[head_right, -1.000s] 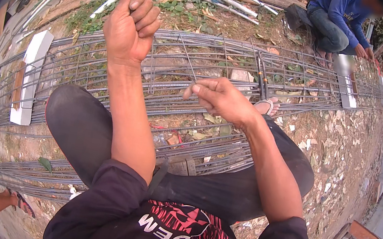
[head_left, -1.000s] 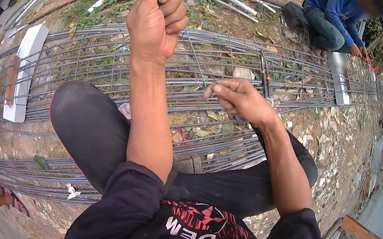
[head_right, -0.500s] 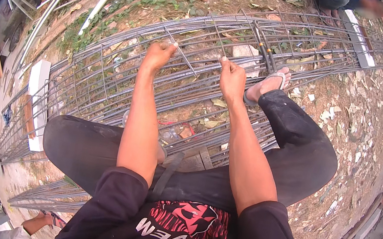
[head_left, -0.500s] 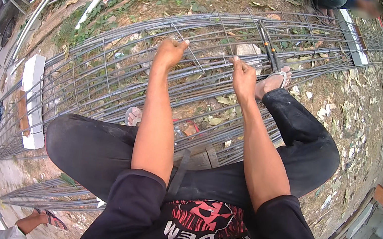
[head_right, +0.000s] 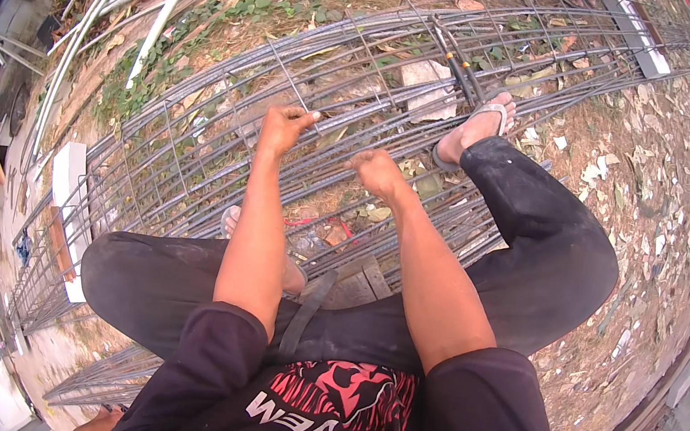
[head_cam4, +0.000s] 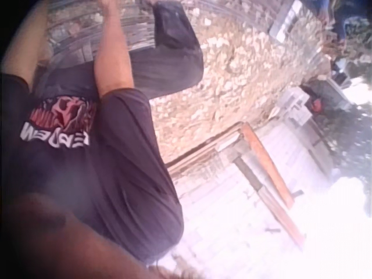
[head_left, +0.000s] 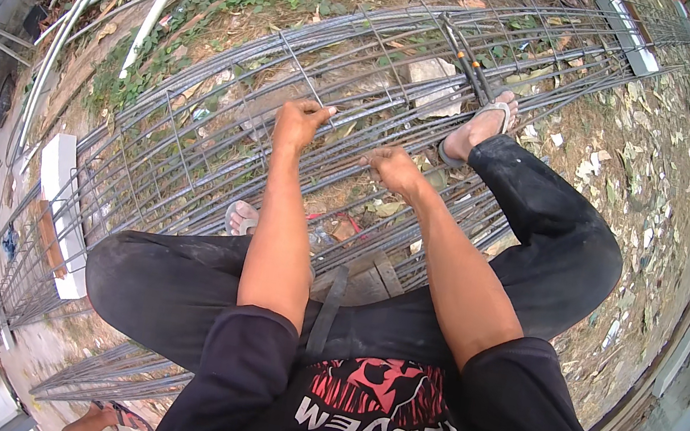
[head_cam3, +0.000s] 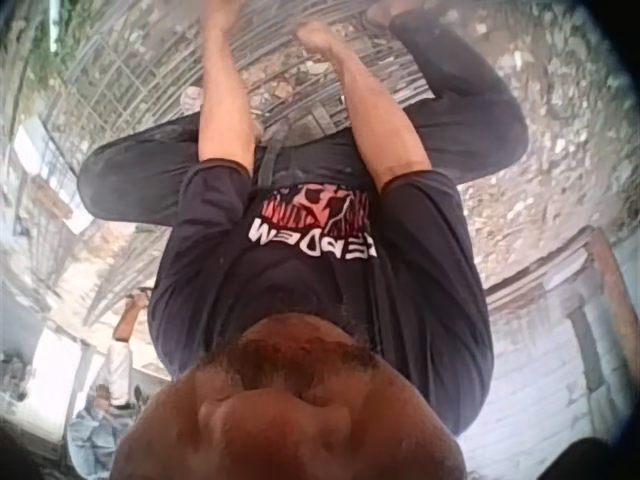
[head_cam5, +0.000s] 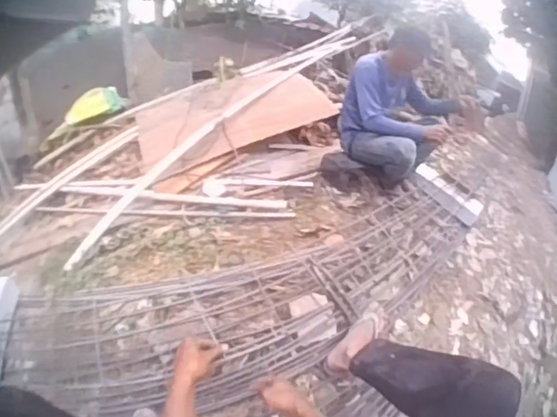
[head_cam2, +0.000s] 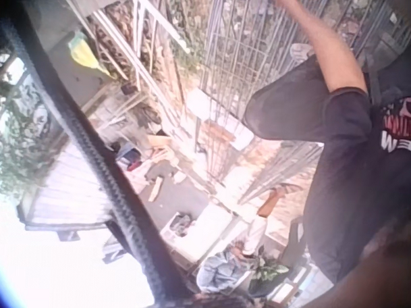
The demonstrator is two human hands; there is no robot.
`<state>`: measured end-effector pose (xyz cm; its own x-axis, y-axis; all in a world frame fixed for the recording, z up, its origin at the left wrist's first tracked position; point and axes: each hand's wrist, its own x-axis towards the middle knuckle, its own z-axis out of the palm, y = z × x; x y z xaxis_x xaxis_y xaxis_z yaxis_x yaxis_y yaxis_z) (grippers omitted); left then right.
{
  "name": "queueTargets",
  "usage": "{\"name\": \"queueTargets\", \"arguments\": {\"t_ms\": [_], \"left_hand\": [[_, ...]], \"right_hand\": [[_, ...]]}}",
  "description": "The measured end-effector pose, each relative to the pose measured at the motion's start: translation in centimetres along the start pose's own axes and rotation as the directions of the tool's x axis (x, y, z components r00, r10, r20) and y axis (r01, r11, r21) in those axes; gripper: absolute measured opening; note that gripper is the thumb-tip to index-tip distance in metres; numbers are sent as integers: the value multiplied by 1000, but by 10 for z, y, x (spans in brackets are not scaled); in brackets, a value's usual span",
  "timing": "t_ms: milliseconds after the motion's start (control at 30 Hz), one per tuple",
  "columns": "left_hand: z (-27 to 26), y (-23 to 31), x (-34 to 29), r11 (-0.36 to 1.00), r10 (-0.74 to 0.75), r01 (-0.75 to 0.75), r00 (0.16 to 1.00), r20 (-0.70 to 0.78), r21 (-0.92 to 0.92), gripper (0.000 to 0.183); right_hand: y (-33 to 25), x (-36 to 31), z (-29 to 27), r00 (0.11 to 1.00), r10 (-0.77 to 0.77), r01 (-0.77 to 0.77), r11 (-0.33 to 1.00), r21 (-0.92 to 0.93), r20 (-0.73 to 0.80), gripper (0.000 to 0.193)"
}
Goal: The person ties wire around rebar rods using a pair of pliers to assemble a structural grid for construction.
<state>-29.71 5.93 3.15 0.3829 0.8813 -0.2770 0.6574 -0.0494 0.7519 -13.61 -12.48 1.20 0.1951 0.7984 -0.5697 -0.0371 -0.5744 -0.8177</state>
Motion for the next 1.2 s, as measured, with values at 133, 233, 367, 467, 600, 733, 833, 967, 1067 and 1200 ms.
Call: {"name": "queueTargets", "arguments": {"t_ms": [133,233,367,467,600,733,833,967,1067,1200], "left_hand": [[8,14,-32,999,31,-31,998,-61,13,37],[7,18,-43,997,16,-4,986,-166,72,34],[16,39,-51,986,-39,77,970,-240,150,38],[7,30,-55,965,-82,151,950,-303,214,43],[9,33,-51,962,-147,196,959,-241,190,42],[10,26,-47,951,-166,214,963,-215,224,39],[9,20,-47,971,-142,170,976,-164,167,36],[24,30,-43,986,-73,97,982,-172,137,37],[17,14,-38,979,-115,145,973,-201,140,34],[5,16,-41,974,-138,162,978,-155,157,30]], "right_hand": [[0,4,35,971,-188,174,980,-98,-151,30],[-12,8,45,989,-78,61,990,-128,-129,31],[2,29,53,949,-21,87,976,198,-313,23],[-28,16,73,965,125,-5,886,463,-230,18],[-40,20,74,973,192,-72,773,630,-125,12],[-34,21,73,988,153,-113,681,724,10,12],[-32,23,73,988,153,-124,693,710,23,13],[-18,40,61,967,-28,136,897,421,-252,19],[-40,24,58,910,-288,58,801,-596,-299,22],[-113,5,27,896,-444,224,414,-882,20,20]]}}
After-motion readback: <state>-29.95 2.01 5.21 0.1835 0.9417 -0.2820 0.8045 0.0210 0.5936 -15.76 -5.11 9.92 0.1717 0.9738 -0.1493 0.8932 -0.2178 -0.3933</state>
